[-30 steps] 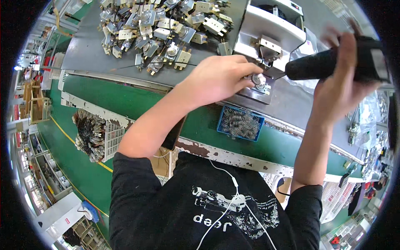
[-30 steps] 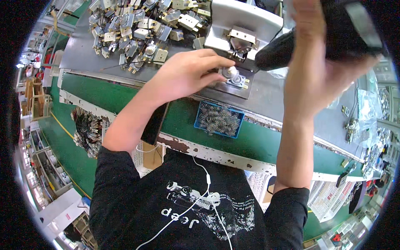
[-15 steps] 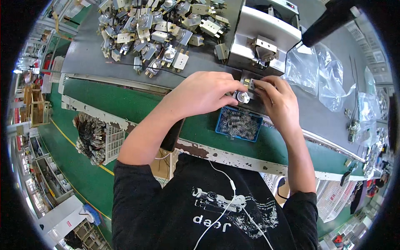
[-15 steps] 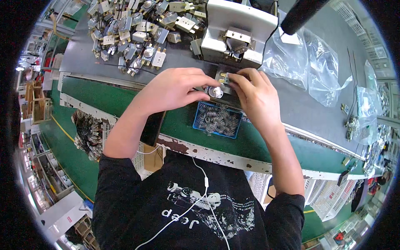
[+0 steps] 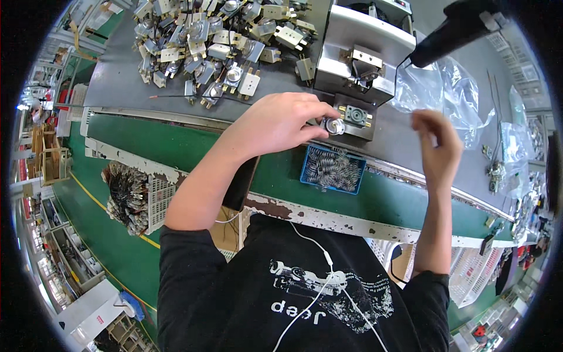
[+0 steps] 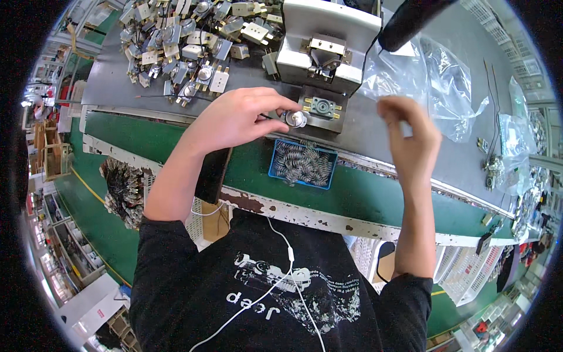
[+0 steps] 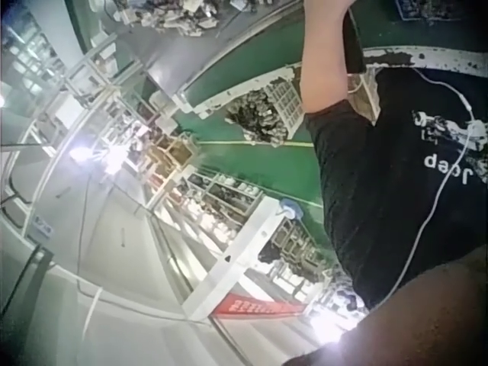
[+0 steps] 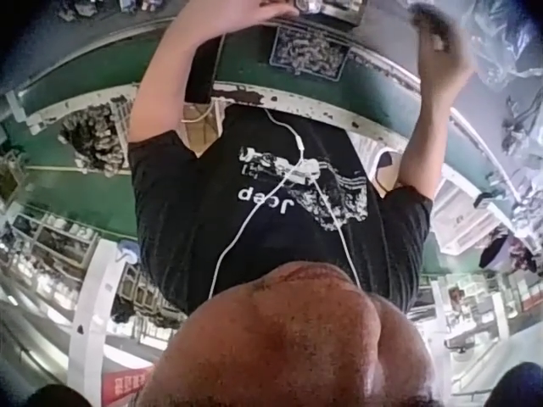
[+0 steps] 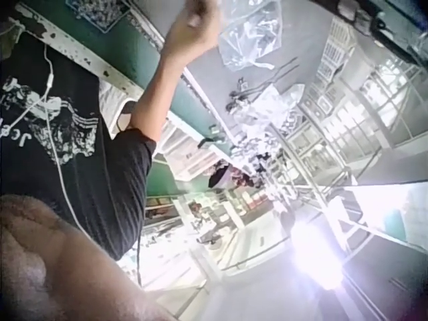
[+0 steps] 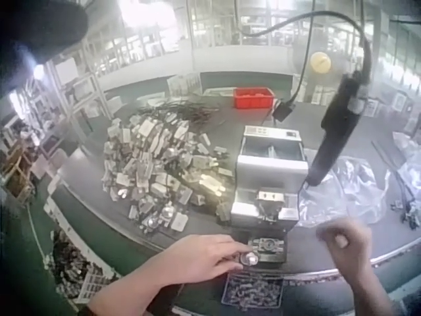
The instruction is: The worker is assembling electronic components by placing them on a fixture and tightening screws with an electric screwdriver.
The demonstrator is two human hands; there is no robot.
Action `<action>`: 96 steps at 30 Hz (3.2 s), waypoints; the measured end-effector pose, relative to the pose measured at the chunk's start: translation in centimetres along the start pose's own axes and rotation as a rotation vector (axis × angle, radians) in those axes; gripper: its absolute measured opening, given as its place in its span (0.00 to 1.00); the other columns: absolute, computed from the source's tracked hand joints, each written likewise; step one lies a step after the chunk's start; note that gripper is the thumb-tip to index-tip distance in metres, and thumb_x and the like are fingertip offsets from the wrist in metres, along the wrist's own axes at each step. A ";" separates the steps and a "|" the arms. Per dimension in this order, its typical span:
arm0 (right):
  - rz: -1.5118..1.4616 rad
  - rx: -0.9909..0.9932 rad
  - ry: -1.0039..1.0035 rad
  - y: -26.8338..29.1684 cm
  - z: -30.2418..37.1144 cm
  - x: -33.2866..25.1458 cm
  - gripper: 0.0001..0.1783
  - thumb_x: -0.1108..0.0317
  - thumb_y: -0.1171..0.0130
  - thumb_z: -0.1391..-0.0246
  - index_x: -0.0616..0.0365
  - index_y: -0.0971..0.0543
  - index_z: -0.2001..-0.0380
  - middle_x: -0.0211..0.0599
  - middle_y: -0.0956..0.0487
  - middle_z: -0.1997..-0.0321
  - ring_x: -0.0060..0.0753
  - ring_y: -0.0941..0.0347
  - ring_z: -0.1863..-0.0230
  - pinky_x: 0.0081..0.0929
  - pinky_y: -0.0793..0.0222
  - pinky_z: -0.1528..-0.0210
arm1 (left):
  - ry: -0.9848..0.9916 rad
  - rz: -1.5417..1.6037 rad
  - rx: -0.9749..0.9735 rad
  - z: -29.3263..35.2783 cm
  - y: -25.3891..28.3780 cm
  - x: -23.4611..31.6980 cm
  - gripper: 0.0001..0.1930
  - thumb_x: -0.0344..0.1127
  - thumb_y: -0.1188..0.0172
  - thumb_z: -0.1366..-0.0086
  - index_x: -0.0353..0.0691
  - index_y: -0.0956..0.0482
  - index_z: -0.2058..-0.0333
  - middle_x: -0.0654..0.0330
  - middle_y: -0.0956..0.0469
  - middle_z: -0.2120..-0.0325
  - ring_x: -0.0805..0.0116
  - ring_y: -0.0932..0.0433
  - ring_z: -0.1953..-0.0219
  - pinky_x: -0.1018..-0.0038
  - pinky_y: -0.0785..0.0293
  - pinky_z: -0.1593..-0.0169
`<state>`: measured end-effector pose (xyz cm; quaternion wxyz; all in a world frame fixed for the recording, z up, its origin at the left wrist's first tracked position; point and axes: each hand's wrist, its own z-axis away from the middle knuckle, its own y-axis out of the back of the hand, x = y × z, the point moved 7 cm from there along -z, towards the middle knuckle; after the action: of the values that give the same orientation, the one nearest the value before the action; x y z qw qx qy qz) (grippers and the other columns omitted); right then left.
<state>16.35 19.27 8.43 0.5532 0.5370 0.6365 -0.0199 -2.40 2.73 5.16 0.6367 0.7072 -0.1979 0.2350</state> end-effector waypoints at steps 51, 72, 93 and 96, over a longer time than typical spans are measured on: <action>0.678 0.108 -0.221 9.7 -1.0 16.2 0.20 0.69 0.40 0.44 0.57 0.22 0.47 0.49 0.21 0.60 0.44 0.24 0.64 0.37 0.29 0.57 | -0.067 0.033 0.016 -0.7 0.0 1.2 0.19 0.38 0.32 0.40 0.46 0.19 0.50 0.58 0.20 0.66 0.60 0.20 0.68 0.68 0.24 0.64; -0.032 -0.264 0.163 -6.0 -0.1 -1.0 0.12 0.80 0.34 0.49 0.61 0.19 0.60 0.38 0.19 0.64 0.32 0.24 0.67 0.26 0.28 0.61 | -0.017 0.038 0.070 -0.4 -0.4 0.5 0.18 0.39 0.32 0.40 0.44 0.19 0.52 0.59 0.19 0.61 0.59 0.19 0.65 0.68 0.22 0.61; 0.026 -0.035 0.240 -3.7 -0.5 -2.8 0.15 0.81 0.33 0.48 0.61 0.23 0.57 0.40 0.19 0.57 0.29 0.24 0.63 0.26 0.27 0.60 | -0.009 0.009 0.101 -0.6 -0.1 0.1 0.18 0.39 0.33 0.40 0.45 0.20 0.50 0.58 0.19 0.62 0.58 0.19 0.65 0.66 0.22 0.60; -0.273 0.489 0.591 1.6 -3.4 -5.2 0.23 0.80 0.37 0.43 0.62 0.30 0.45 0.47 0.20 0.54 0.34 0.23 0.57 0.27 0.25 0.54 | -0.040 0.022 0.130 -1.7 0.5 1.0 0.19 0.38 0.33 0.40 0.45 0.20 0.50 0.58 0.19 0.63 0.59 0.19 0.65 0.67 0.22 0.61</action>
<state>14.23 18.62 14.43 0.1947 0.5459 0.8101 -0.0885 -2.02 4.35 6.30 0.5826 0.7495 -0.2028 0.2402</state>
